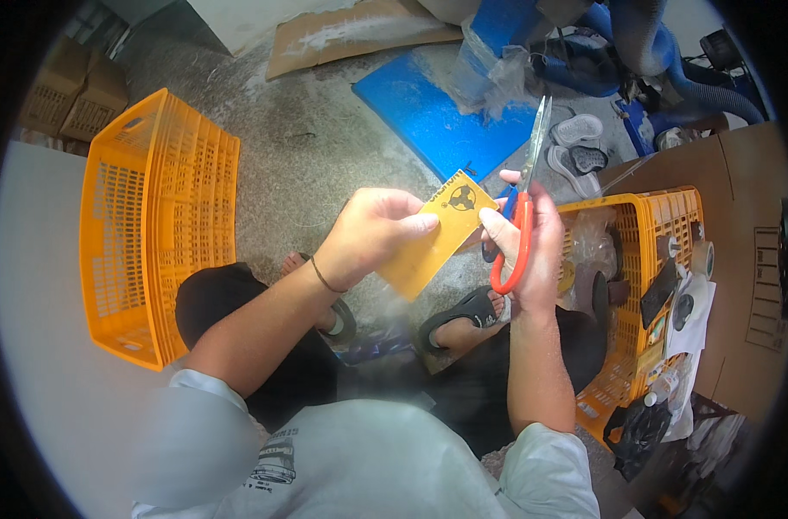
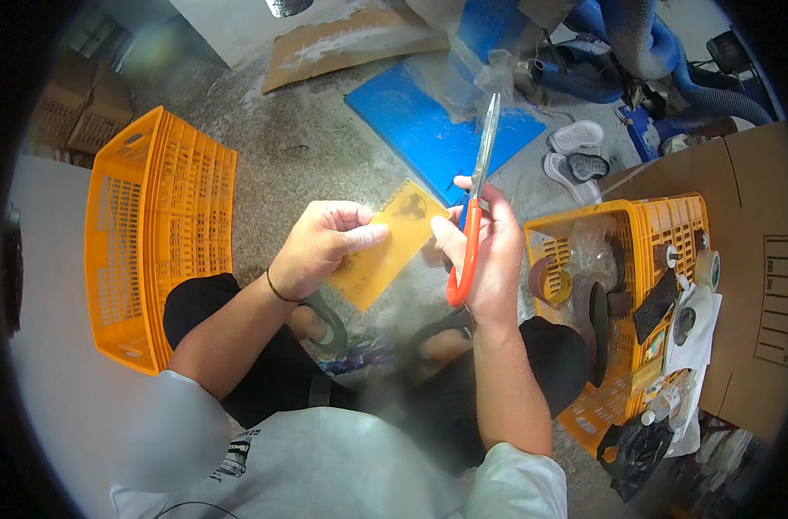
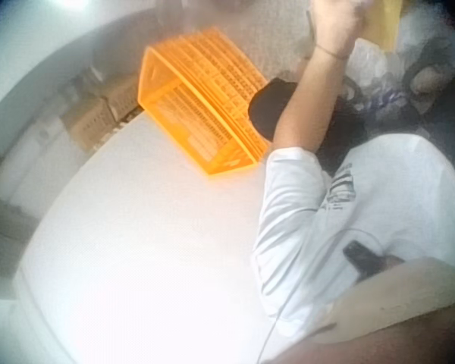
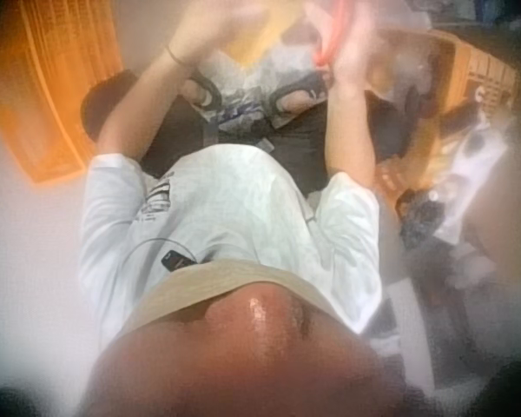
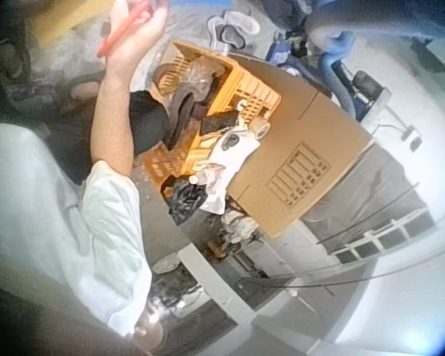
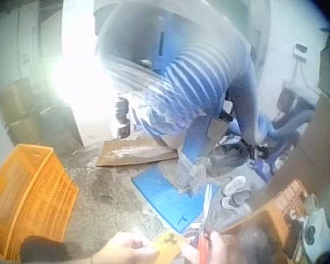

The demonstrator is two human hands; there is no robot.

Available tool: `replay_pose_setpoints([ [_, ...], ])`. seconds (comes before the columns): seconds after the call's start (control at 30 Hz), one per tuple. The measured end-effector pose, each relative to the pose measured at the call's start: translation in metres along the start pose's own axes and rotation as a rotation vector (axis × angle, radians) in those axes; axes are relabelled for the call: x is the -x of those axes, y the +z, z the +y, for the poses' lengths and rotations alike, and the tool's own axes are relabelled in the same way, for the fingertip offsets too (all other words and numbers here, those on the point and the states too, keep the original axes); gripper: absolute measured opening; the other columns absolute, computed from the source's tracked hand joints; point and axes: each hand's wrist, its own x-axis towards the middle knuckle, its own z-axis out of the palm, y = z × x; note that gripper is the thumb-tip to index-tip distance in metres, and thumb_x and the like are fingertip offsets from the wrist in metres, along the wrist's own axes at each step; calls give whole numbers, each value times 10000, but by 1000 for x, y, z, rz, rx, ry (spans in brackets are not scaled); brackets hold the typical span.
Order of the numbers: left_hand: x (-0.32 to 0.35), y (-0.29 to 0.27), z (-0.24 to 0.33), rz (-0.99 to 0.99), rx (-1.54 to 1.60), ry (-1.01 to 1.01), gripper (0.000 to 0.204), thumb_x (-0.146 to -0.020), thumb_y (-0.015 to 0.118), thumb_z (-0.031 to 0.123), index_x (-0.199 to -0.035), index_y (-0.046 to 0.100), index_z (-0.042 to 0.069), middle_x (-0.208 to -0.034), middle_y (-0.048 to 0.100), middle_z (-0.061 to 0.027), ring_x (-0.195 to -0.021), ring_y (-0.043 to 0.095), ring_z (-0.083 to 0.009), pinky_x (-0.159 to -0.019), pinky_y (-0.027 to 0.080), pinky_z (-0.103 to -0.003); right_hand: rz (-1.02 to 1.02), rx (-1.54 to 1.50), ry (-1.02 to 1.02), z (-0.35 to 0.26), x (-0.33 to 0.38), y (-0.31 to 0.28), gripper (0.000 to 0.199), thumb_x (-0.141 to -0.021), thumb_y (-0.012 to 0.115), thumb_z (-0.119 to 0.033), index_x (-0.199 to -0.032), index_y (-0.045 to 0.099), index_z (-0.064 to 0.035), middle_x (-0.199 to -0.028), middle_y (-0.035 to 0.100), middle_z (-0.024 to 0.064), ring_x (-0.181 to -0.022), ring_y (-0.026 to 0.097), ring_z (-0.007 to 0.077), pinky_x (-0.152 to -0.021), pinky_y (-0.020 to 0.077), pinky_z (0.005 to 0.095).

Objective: The person uses scissors to cut a rectangular piece of sandpaper into a smaller shape. They hold the sandpaper with one hand and cut along its edge with the other, creating a jagged edge.

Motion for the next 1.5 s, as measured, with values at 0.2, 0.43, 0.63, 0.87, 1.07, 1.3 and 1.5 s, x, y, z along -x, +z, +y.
replay_pose_setpoints([
  [0.2,-5,-4,-1,-20,-450,338,164,-886,668,55,-1029,729,5,-904,703,-43,-766,637,-106,-697,499,-225,-70,-139,-86,-8,5,-3,489,-816,701,36,-1268,523,-21,-923,647,61,-764,603,88,-667,504,234],
  [0.43,-2,-17,16,-136,-61,209,301,-842,637,50,-1119,704,-47,-1034,720,-112,-775,627,-110,-696,505,-236,-207,-213,-56,-10,14,-10,473,-814,724,-10,-1247,538,-39,-888,687,84,-738,631,119,-671,517,240],
  [0.63,-3,-14,16,-26,10,219,188,-887,669,92,-1034,715,-17,-921,698,-48,-900,651,-115,-807,521,-249,-52,-13,-189,-1,15,-2,464,-860,665,14,-1285,481,4,-883,658,103,-748,620,133,-673,506,249],
  [0.87,5,-4,13,-137,32,352,326,-847,699,-37,-1155,600,11,-1036,661,-100,-953,649,-152,-856,523,-282,47,-120,-46,-11,12,-11,446,-842,678,67,-1250,532,-38,-886,612,14,-743,567,55,-644,473,206],
  [1.07,19,-4,29,-275,-445,311,311,-911,670,2,-1207,578,-21,-1102,653,-55,-982,618,-96,-861,509,-248,-123,-20,-189,-4,17,2,459,-826,665,81,-1247,537,-48,-848,607,14,-744,567,58,-649,462,212],
  [1.3,32,-3,23,-163,-422,206,146,-915,665,7,-1055,621,-4,-963,645,-13,-912,612,-86,-828,504,-250,-251,33,-111,2,30,14,458,-819,681,85,-1236,550,-49,-882,621,33,-817,584,88,-707,478,241],
  [1.5,35,-10,-11,-91,125,-9,114,-893,672,23,-1000,643,-3,-921,669,-12,-834,625,-90,-778,505,-247,-270,-125,219,17,26,13,457,-850,718,-58,-1271,538,-53,-918,629,3,-760,575,54,-651,459,198],
])
